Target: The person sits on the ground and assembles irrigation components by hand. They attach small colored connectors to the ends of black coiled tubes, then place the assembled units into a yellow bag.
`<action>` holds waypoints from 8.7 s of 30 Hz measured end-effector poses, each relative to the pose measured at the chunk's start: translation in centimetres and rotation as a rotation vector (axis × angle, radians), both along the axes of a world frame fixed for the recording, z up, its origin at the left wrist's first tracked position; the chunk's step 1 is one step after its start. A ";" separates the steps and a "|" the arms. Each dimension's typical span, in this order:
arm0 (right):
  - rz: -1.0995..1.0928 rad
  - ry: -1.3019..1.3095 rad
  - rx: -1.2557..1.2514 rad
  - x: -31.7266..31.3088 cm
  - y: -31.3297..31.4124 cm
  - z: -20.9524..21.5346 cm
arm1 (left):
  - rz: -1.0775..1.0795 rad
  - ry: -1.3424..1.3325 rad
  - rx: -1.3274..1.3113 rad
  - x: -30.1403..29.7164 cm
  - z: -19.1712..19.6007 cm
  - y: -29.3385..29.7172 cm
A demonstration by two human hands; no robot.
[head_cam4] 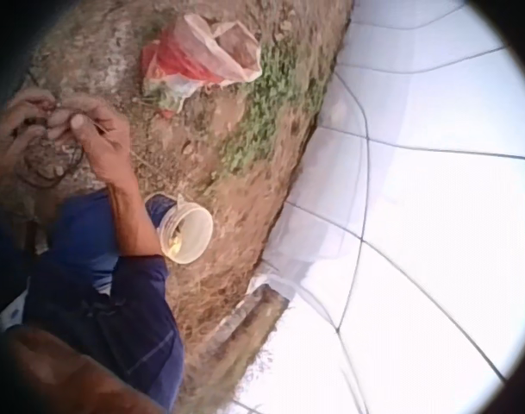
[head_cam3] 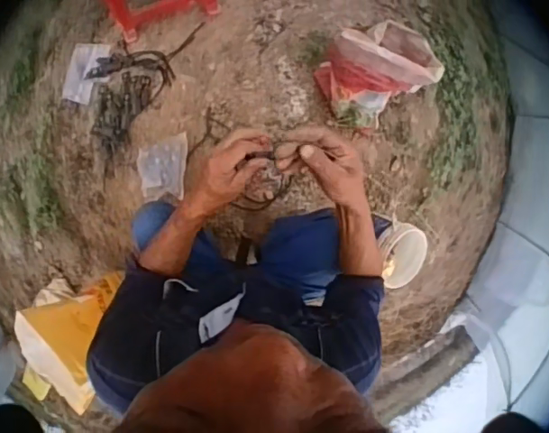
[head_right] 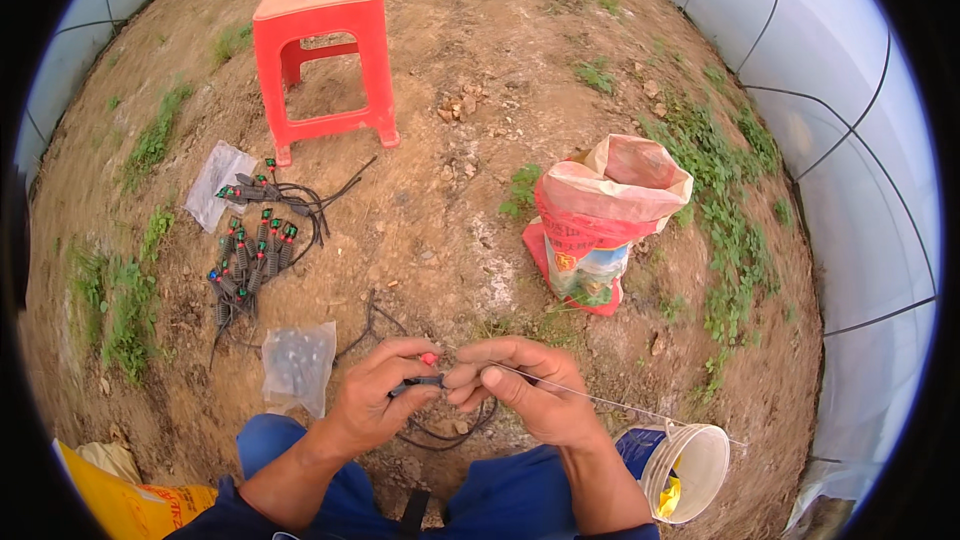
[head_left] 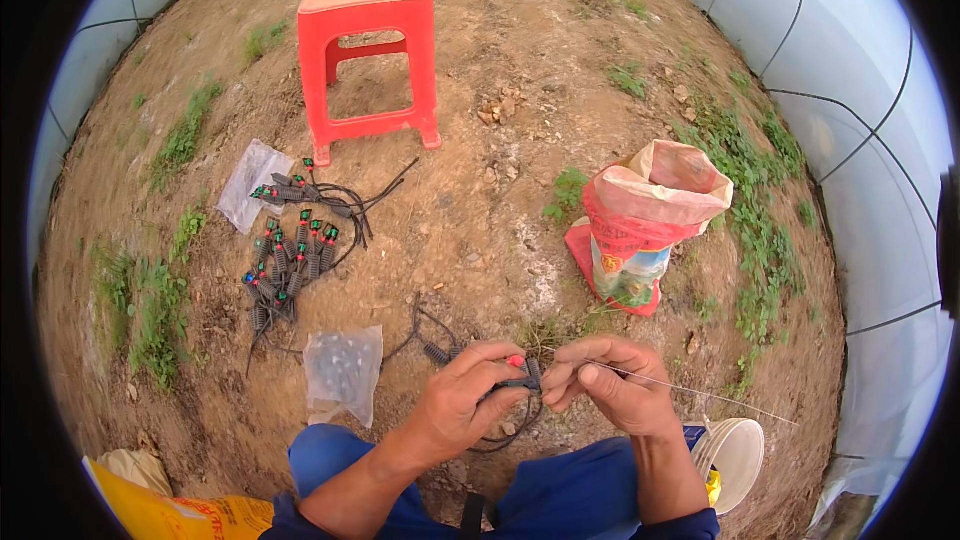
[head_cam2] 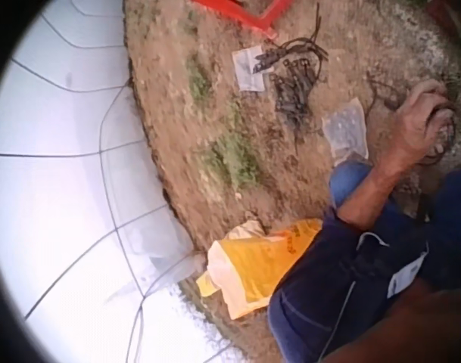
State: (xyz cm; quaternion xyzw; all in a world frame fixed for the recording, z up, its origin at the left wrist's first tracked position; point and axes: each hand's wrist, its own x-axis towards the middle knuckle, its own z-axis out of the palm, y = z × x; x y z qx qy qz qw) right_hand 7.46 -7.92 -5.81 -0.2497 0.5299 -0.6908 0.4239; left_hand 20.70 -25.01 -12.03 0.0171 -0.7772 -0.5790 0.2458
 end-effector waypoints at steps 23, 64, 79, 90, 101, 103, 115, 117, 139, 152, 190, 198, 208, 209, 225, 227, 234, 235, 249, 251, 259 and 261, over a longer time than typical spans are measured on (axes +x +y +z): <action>-0.235 0.755 0.088 -0.2 -1.3 -1.7 | -0.025 0.035 -0.114 -0.9 -0.9 0.5; -0.222 0.934 0.206 0.1 -1.9 -1.1 | -0.071 -0.050 -0.114 -0.9 -0.5 0.7; -0.215 0.865 0.263 -0.2 -1.7 -1.3 | -0.087 -0.128 -0.034 -0.8 -0.3 0.9; -0.285 0.698 0.248 -0.3 -1.5 -1.7 | -0.080 -0.106 -0.044 -0.6 -0.3 0.8; -0.270 0.786 0.241 -0.5 -1.6 -1.6 | -0.099 -0.107 -0.046 -0.8 -0.5 0.9; -0.267 0.809 0.240 -0.5 -1.6 -1.6 | -0.100 -0.107 -0.043 -0.8 -0.5 0.9; -0.292 0.847 0.242 -0.5 -1.7 -1.4 | -0.102 -0.099 -0.047 -0.7 -0.4 0.8; -0.295 0.858 0.242 -0.5 -1.7 -1.4 | -0.101 -0.096 -0.048 -0.8 -0.4 0.8; -0.298 0.885 0.237 -0.4 -1.5 -1.6 | -0.101 -0.086 -0.039 -0.9 -0.4 0.9; -0.244 0.913 0.254 -0.1 -1.9 -1.6 | -0.102 -0.106 -0.034 -0.6 -0.1 0.8; 0.014 0.087 0.079 -1.1 0.7 -0.4 | -0.286 0.359 0.175 4.3 7.5 4.2; -0.182 0.150 0.188 -1.9 2.4 -0.7 | -0.230 0.426 0.227 4.2 5.7 5.2; -1.014 0.419 1.157 -2.6 35.3 -6.7 | 0.025 -0.179 0.930 0.0 -0.6 3.4; -1.020 0.397 1.293 -1.0 40.8 -7.6 | 0.013 -0.229 1.201 -0.5 -0.7 3.7; -0.989 0.600 1.624 1.3 43.0 -4.6 | -0.030 -0.362 1.323 -0.5 -1.8 4.8; -0.973 0.543 1.429 -0.7 35.8 -3.2 | -0.004 -0.346 1.325 -0.7 -1.7 4.6; -0.089 0.519 1.267 -0.5 21.0 -17.0 | 0.062 -0.304 1.318 -0.1 -2.2 3.0; -0.012 0.552 1.272 0.3 21.8 -21.6 | 0.064 -0.301 1.318 -0.2 -2.2 3.0; -0.003 0.621 1.021 -1.7 18.8 -24.4 | -0.031 -0.389 1.405 0.6 -3.5 2.5; -0.108 0.371 0.813 -4.1 15.7 -17.2 | -0.121 -0.397 1.477 0.2 -3.6 2.9; 0.184 0.498 0.345 -1.9 1.7 -1.1 | -0.425 -0.372 1.576 -0.3 -2.2 3.0; 0.163 0.567 0.300 -1.7 1.1 -1.6 | -0.451 -0.358 1.594 -0.4 -2.1 2.9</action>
